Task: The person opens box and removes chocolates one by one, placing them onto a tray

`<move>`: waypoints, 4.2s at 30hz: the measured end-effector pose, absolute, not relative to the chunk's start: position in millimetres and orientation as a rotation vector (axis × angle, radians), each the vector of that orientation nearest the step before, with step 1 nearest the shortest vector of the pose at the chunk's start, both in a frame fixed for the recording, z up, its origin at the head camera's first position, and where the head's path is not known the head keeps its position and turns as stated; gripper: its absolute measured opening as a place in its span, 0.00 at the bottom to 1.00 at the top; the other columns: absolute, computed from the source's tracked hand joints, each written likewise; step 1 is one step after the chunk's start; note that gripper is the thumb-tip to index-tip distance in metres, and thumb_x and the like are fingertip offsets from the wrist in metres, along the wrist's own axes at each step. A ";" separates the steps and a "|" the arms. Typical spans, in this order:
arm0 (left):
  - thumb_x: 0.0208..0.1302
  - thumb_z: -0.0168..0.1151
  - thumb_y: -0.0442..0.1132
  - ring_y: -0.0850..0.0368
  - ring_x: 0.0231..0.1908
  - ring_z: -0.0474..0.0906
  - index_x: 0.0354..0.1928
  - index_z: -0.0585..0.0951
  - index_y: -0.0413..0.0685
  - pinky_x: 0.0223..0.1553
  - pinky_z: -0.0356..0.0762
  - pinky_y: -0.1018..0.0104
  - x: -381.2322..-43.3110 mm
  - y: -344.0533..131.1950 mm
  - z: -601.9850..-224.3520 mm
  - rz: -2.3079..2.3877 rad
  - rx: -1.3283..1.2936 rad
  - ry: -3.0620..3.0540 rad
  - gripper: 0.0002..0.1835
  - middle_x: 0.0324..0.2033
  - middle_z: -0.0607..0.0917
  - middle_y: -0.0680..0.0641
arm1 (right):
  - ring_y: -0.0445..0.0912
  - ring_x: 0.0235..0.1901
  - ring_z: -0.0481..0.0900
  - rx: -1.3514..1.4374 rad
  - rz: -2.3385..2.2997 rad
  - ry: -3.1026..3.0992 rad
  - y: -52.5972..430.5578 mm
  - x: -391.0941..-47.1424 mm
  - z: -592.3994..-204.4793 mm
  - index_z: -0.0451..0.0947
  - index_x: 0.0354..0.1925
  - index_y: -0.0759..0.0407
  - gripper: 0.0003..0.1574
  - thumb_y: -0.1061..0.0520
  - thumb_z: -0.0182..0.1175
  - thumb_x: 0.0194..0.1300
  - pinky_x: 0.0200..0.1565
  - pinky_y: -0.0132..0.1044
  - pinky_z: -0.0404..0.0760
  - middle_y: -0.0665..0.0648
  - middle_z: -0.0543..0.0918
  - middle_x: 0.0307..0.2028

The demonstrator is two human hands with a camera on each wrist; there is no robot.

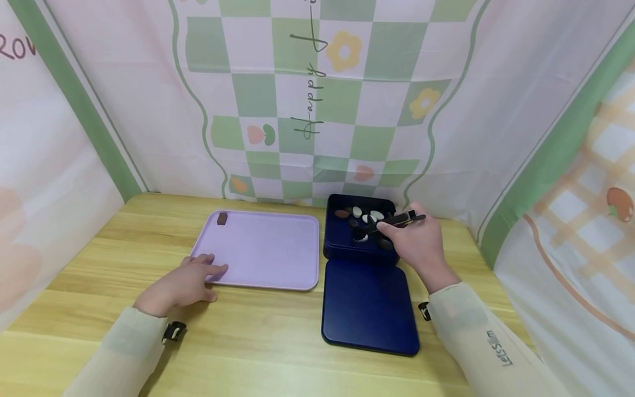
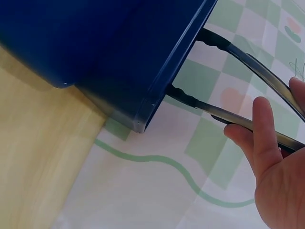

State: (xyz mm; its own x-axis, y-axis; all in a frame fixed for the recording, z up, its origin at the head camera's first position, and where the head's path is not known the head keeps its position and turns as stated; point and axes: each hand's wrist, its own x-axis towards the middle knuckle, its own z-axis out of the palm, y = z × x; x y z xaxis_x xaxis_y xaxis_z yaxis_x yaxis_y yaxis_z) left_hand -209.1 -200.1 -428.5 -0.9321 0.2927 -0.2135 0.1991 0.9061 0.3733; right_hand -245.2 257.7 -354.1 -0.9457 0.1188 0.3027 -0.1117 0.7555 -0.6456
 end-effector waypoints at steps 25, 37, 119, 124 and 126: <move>0.60 0.72 0.40 0.22 0.68 0.50 0.68 0.75 0.50 0.63 0.54 0.28 -211.4 -199.4 -430.0 0.501 0.374 2.801 0.33 0.72 0.60 0.31 | 0.48 0.28 0.88 -0.235 1.796 -2.083 277.7 -259.9 -352.8 0.66 0.45 0.60 0.32 0.56 0.78 0.53 0.31 0.40 0.86 0.57 0.84 0.36; 0.60 0.72 0.39 0.22 0.68 0.50 0.68 0.75 0.51 0.63 0.55 0.29 -209.6 -198.6 -428.0 0.511 0.341 2.792 0.33 0.72 0.60 0.31 | 0.58 0.30 0.87 -0.494 2.546 -1.241 273.7 -268.2 -349.5 0.70 0.46 0.64 0.31 0.74 0.75 0.48 0.32 0.47 0.87 0.59 0.76 0.45; 0.59 0.72 0.39 0.22 0.69 0.46 0.68 0.75 0.52 0.62 0.53 0.27 -211.0 -201.9 -429.0 0.519 0.318 2.778 0.33 0.73 0.58 0.32 | 0.51 0.25 0.87 -0.018 1.725 -2.272 34.4 -305.9 -380.0 0.69 0.38 0.59 0.24 0.54 0.76 0.55 0.29 0.39 0.86 0.59 0.82 0.32; 0.60 0.72 0.39 0.23 0.69 0.47 0.68 0.75 0.52 0.63 0.54 0.27 -211.5 -201.5 -429.7 0.511 0.320 2.780 0.33 0.73 0.58 0.33 | 0.48 0.26 0.87 -0.030 1.720 -2.285 45.8 -302.3 -370.7 0.70 0.43 0.59 0.25 0.53 0.75 0.57 0.31 0.39 0.86 0.58 0.82 0.34; 0.60 0.72 0.39 0.23 0.69 0.47 0.68 0.75 0.52 0.63 0.54 0.28 -211.6 -201.3 -430.2 0.510 0.324 2.781 0.33 0.73 0.58 0.33 | 0.48 0.25 0.87 -0.056 1.713 -2.283 53.2 -299.8 -365.4 0.69 0.42 0.59 0.26 0.52 0.75 0.56 0.31 0.41 0.86 0.59 0.83 0.34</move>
State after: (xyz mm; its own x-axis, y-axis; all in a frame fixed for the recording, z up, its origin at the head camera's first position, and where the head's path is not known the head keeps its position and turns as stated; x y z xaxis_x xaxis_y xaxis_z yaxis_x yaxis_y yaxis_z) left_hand -211.6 -201.3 -430.2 -0.9312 0.2697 -0.2454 0.1651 0.9119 0.3758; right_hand -299.8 53.2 -365.4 -0.9584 0.2003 0.2034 -0.1392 0.2941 -0.9456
